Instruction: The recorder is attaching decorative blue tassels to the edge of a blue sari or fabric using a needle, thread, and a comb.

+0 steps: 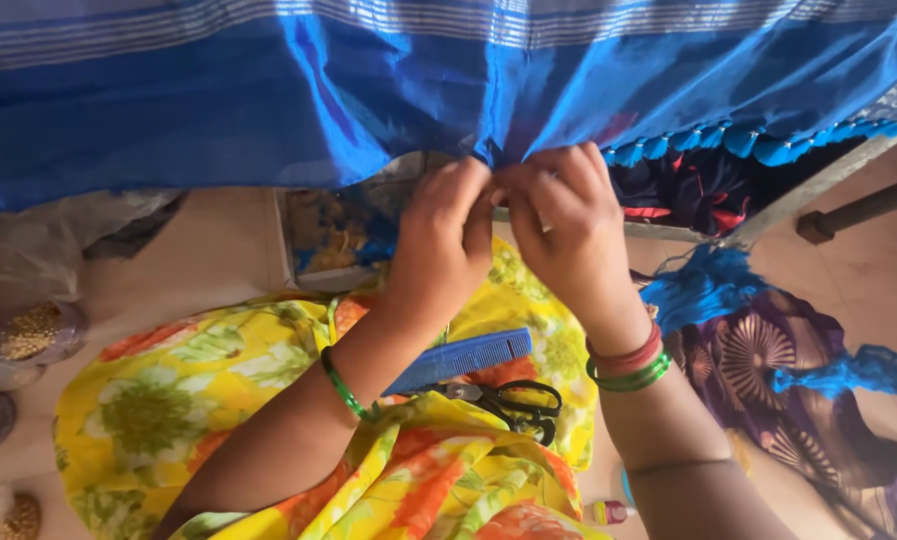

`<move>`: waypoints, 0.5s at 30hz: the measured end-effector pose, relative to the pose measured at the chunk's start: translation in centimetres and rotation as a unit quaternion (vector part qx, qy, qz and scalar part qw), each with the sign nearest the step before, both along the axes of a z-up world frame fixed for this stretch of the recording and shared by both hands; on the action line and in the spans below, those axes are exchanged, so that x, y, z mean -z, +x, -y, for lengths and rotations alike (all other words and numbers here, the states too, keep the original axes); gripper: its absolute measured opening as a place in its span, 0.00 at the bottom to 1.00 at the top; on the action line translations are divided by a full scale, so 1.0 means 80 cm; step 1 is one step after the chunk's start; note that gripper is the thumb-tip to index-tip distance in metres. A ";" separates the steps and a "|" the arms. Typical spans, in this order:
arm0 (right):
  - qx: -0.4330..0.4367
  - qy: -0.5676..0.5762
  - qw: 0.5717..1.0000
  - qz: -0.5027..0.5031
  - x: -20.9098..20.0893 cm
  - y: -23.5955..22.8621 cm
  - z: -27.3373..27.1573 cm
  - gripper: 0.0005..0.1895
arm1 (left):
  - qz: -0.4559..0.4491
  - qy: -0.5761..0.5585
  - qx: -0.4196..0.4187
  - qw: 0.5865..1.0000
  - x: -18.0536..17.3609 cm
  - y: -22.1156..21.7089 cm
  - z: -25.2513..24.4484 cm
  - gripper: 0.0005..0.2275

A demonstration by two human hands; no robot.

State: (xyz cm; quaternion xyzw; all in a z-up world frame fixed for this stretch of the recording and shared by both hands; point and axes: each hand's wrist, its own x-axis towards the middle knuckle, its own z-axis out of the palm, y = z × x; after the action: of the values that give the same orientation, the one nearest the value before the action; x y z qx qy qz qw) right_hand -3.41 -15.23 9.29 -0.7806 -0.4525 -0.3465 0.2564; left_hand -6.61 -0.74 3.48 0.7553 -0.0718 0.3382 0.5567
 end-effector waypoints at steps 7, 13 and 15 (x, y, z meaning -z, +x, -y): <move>-0.106 0.113 0.947 -0.280 0.012 0.020 0.025 0.08 | -0.033 -0.172 0.172 0.969 0.015 0.014 -0.003 0.02; -0.047 0.074 0.987 -0.134 -0.003 0.025 0.015 0.07 | 0.017 0.009 0.074 0.997 -0.005 -0.005 -0.007 0.04; -0.021 0.058 0.995 -0.076 -0.003 0.023 0.010 0.07 | 0.101 0.172 0.003 0.980 -0.006 -0.007 -0.008 0.06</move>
State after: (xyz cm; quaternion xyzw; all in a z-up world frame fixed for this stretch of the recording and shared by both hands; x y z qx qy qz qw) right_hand -1.54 -16.07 9.54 -0.7788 -0.4273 -0.3060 0.3423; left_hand -7.14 -0.12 3.93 0.8014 -0.1868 0.3941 0.4093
